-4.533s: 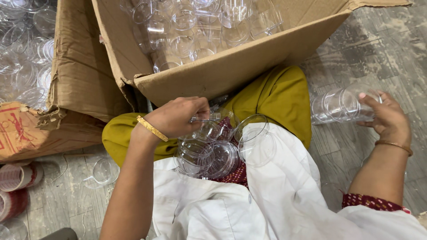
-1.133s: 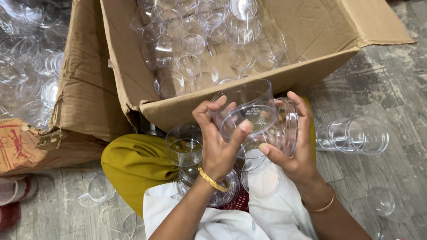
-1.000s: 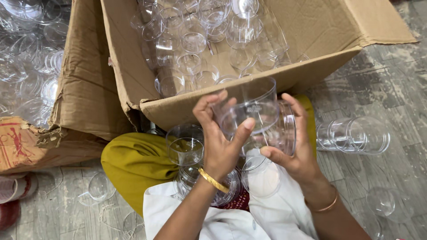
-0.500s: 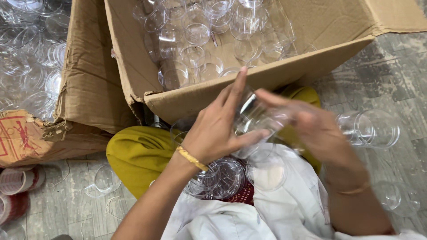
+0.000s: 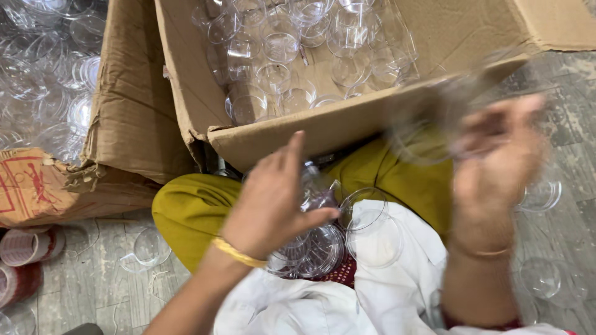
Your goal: The person sits on the floor between cardboard boxes filled with clear plastic cups. They pick up cups one at a time, fit cups together into nested stacks, and place the stacks into a second box, occasionally moving loose cups aside.
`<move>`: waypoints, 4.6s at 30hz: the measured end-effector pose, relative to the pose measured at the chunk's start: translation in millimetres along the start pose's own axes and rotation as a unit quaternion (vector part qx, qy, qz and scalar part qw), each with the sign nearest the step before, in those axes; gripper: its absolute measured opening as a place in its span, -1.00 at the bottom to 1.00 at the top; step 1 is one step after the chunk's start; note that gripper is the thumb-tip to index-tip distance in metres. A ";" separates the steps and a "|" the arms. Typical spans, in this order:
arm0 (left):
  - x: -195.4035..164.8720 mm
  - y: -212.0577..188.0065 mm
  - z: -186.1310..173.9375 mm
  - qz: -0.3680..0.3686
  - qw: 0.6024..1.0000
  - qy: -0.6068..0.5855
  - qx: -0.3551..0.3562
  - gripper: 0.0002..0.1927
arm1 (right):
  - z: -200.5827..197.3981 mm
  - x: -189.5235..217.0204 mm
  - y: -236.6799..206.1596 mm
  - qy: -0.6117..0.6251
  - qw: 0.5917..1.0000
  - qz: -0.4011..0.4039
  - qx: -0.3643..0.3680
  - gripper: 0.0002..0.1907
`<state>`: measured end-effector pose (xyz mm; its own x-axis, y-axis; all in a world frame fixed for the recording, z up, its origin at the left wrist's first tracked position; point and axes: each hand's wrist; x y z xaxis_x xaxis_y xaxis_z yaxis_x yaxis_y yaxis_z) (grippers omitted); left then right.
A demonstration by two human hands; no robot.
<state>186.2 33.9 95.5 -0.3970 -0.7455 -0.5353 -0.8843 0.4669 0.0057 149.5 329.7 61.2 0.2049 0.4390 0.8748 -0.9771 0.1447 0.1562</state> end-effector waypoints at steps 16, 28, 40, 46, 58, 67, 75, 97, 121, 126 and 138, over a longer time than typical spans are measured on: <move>48.7 34.2 -20.3 0.122 0.852 -0.492 -0.132 0.06 | 85.7 -8.2 20.1 -0.158 0.942 -0.020 0.295 -0.39; 72.0 71.8 -6.5 0.116 0.706 -0.686 -0.134 0.26 | 113.2 -57.6 31.8 -0.345 0.828 -0.153 0.415 -0.27; 99.5 106.7 -5.1 -0.017 0.726 -0.676 -0.122 -0.03 | 117.7 -37.1 87.8 -0.372 0.830 -0.077 0.408 0.05; 94.6 106.4 -3.1 -0.047 0.744 -0.658 -0.106 -0.05 | 119.5 -51.3 83.5 -0.328 0.835 -0.057 0.438 0.00; 96.6 104.4 -1.3 -0.024 0.723 -0.686 -0.073 -0.05 | 117.1 -46.8 85.8 -0.382 0.811 -0.035 0.442 0.04; 101.5 105.0 3.9 -0.032 0.756 -0.652 -0.059 -0.02 | 124.5 -47.5 86.3 -0.387 0.795 -0.100 0.457 0.05; 113.2 111.5 -10.9 -0.091 0.769 -0.632 0.010 0.16 | 64.8 -23.1 48.8 -0.437 0.821 -0.160 0.332 -0.02; 113.1 109.6 -12.3 -0.116 0.802 -0.585 0.027 -0.40 | -209.5 51.7 -38.8 -0.769 0.625 0.122 -0.053 -0.03; 109.8 109.3 -12.9 -0.132 0.807 -0.576 0.016 -0.39 | -254.0 49.5 -43.1 -0.253 0.918 0.235 -0.197 -0.46; 111.6 109.5 -13.1 -0.125 0.805 -0.579 0.023 -0.39 | -247.7 51.3 -42.1 -0.258 0.917 0.238 -0.191 -0.47; 109.5 110.1 -12.2 -0.118 0.798 -0.590 0.023 -0.38 | -252.2 51.3 -40.9 -0.312 0.907 0.150 -0.240 -0.53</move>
<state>42.3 -2.2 47.8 0.3120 0.1384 -0.9399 -0.8793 0.4168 -0.2305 214.6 569.9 -16.0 -0.2846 -0.0439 0.9576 -0.8145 0.5379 -0.2174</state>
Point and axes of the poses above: each hand's wrist, its own y-axis towards the middle knuckle, its own z-axis out of the palm, x = y × z, and after that the axes turned 10 degrees about x, right-handed
